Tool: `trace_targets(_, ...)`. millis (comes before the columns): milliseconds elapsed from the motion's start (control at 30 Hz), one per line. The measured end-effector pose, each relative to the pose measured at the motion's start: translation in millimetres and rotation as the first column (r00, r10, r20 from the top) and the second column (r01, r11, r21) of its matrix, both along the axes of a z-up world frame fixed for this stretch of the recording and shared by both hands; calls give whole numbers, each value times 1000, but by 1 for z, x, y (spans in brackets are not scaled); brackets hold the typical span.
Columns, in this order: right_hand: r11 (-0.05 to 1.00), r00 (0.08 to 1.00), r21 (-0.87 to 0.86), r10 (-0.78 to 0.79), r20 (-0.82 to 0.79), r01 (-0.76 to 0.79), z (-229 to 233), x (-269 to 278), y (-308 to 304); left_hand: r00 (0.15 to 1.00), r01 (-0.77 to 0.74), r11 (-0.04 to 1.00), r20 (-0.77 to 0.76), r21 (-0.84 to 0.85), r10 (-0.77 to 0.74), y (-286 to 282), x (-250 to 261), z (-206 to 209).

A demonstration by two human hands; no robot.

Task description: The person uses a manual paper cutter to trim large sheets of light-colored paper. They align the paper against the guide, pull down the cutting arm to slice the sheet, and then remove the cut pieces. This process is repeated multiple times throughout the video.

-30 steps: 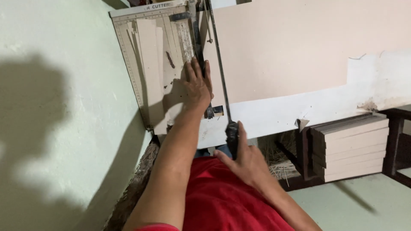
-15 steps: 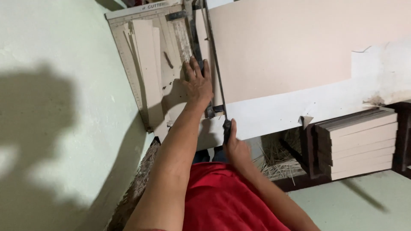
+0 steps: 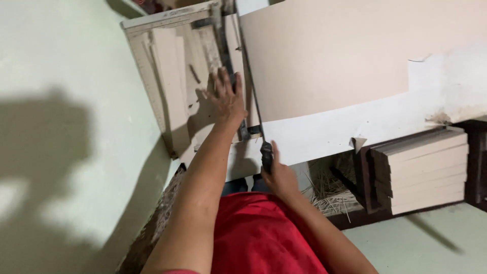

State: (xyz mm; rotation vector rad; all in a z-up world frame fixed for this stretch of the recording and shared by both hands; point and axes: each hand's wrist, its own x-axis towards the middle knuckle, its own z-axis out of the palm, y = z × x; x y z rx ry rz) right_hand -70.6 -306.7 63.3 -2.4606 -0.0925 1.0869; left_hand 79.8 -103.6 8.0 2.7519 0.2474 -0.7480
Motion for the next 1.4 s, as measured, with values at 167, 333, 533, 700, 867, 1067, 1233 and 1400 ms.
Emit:
trace_targets(167,959,932,178,-154,-329,221,154,69,4,934,182,983,305,35,-184,-14,-21,6)
trace_targets(333,745,728,237,-444,-523,624,40,92,-40,674,461,881,604,106,-426,-3,-60,-34)
trace_targets(533,105,201,217,-849,-489,970,-75,126,-81,523,755,588,274,291,-807,62,-89,-19)
trace_targets(700,-89,153,346,-775,-613,934,-105,123,-103,507,857,455,-243,241,-827,125,-96,-12)
trace_targets(867,129,311,340,-766,-562,932,-100,106,-84,668,744,656,-111,131,-736,110,-67,59)
trace_targets(1067,341,460,319,-752,-472,884,-88,121,-65,956,293,956,3,-28,-293,43,-9,65)
trace_targets(1233,534,549,165,-722,-421,829,-74,128,-57,962,158,986,-234,48,-143,1,7,32)
trace_targets(1400,997,994,22,-72,-82,74,101,107,6,957,152,968,-274,199,-95,-6,3,-4)
